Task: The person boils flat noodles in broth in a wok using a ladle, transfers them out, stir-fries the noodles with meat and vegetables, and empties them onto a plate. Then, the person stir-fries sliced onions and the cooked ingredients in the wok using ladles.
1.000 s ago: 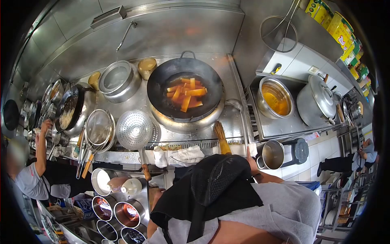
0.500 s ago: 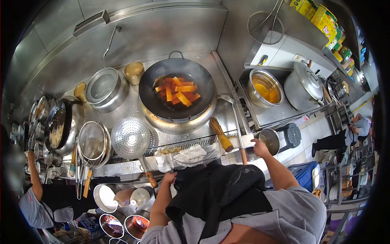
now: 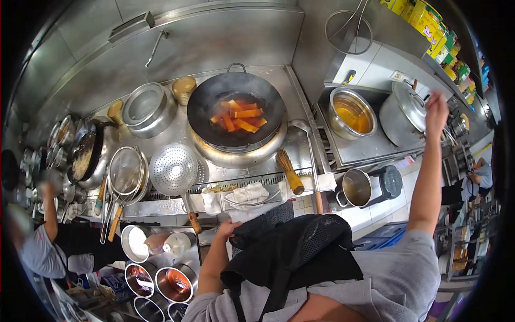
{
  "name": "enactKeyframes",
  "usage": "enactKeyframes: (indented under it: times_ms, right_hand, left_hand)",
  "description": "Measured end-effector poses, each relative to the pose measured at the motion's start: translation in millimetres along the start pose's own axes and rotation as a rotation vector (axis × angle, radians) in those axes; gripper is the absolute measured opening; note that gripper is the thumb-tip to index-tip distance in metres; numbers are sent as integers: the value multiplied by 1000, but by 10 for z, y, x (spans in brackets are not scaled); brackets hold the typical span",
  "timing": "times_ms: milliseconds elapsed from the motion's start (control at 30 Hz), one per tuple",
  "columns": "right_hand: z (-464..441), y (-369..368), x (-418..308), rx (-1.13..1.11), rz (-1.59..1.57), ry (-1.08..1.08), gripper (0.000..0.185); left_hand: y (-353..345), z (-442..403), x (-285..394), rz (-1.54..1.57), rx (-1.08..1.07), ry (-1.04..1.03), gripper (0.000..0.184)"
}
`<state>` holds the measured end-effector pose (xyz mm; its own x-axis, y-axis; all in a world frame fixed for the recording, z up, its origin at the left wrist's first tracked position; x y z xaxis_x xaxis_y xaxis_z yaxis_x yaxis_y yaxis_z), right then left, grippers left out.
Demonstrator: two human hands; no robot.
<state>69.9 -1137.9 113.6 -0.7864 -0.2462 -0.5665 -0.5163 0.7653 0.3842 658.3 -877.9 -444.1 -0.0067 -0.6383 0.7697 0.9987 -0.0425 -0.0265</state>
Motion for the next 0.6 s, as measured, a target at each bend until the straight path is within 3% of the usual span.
enactKeyframes:
  times_ms: [167, 233, 300, 333, 400, 600]
  right_hand:
    - [-1034, -119, -419, 488, 106, 408, 30]
    - [-1221, -276, -274, 455, 141, 362, 37]
    - [-1232, -519, -148, 435, 87, 325, 38]
    - [-1224, -613, -46, 413, 42, 304, 40]
    - [-1233, -716, 192, 396, 74, 320, 41]
    - [-1269, -808, 376, 394, -29, 399, 38]
  left_hand:
    - [-16, 438, -395, -65, 190, -1, 43]
    - [-124, 572, -653, -241, 126, 77, 45]
    - [-356, 744, -974, -236, 135, -10, 50]
    - [-572, 886, -1049, -134, 206, 17, 49]
    - [-789, 894, -1657, -234, 265, 82, 42]
    - [-1132, 1558, -2043, -355, 287, 82, 39]
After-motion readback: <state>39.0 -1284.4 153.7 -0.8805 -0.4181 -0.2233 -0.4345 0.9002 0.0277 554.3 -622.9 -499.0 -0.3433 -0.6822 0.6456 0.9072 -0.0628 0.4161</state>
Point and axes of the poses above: each hand's wrist, its own z-axis away from the middle knuckle, its own y-axis out of the back of the hand, x = y × z, the point moved 1 cm from there along -z, towards the middle knuckle, and after that the axes turned 15 degrees about -y, right-handed, at the moved point
